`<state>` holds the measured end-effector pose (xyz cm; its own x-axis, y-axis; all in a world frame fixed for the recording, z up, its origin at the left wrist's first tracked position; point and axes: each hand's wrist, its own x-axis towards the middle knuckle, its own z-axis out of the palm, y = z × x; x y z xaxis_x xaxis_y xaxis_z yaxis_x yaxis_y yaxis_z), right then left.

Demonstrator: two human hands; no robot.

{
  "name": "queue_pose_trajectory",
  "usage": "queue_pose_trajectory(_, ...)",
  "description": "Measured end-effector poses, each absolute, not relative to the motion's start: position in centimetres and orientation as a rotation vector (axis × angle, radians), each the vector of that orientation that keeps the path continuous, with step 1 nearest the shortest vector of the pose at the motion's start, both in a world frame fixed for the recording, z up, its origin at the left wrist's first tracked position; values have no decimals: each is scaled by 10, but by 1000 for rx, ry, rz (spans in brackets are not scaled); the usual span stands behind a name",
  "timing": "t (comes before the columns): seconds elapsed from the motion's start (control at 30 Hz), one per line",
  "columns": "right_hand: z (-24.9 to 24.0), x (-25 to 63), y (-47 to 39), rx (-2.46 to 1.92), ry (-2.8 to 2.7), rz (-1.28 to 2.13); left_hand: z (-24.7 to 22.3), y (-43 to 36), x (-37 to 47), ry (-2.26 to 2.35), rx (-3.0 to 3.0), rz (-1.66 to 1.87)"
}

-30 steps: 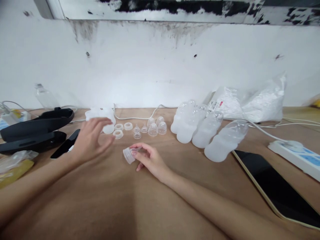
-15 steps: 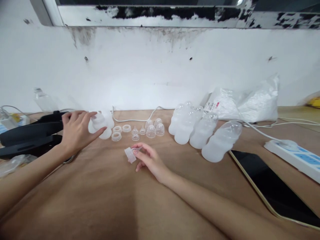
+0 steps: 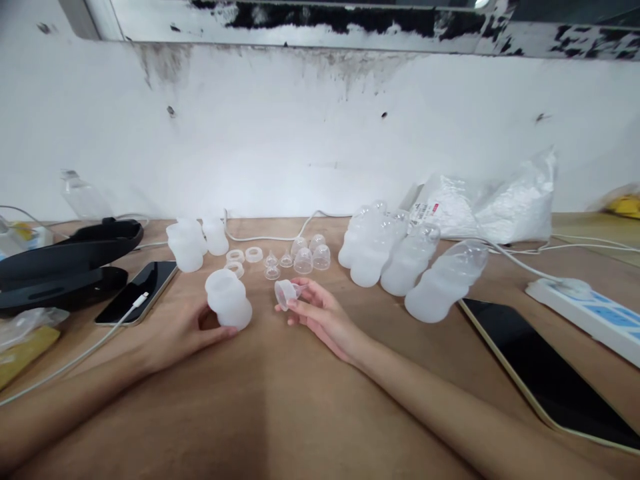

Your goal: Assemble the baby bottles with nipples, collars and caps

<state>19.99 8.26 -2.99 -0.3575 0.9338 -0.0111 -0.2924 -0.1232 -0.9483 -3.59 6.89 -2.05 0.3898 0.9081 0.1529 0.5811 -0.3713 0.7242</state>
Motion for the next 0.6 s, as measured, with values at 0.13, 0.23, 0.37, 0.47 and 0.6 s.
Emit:
queue_pose_trajectory(0.13, -30, 201, 85, -793, -1136, 1685, -20, 71, -42, 1161, 1854, 950)
queue_pose_trajectory(0.23, -29, 202, 86, -783, -1124, 1727, -22, 76, -47, 1123, 1749, 1049)
queue_pose_trajectory(0.37, -28, 203, 86, -795, -1151, 1746, -25, 83, -50, 1065, 1720, 914)
queue_pose_trajectory(0.47, -30, 203, 86, -801, -1168, 1731, -26, 86, -50, 1063, 1701, 879)
queue_pose_trajectory(0.6, -31, 204, 87, -808, -1170, 1710, -26, 86, -49, 1090, 1686, 896)
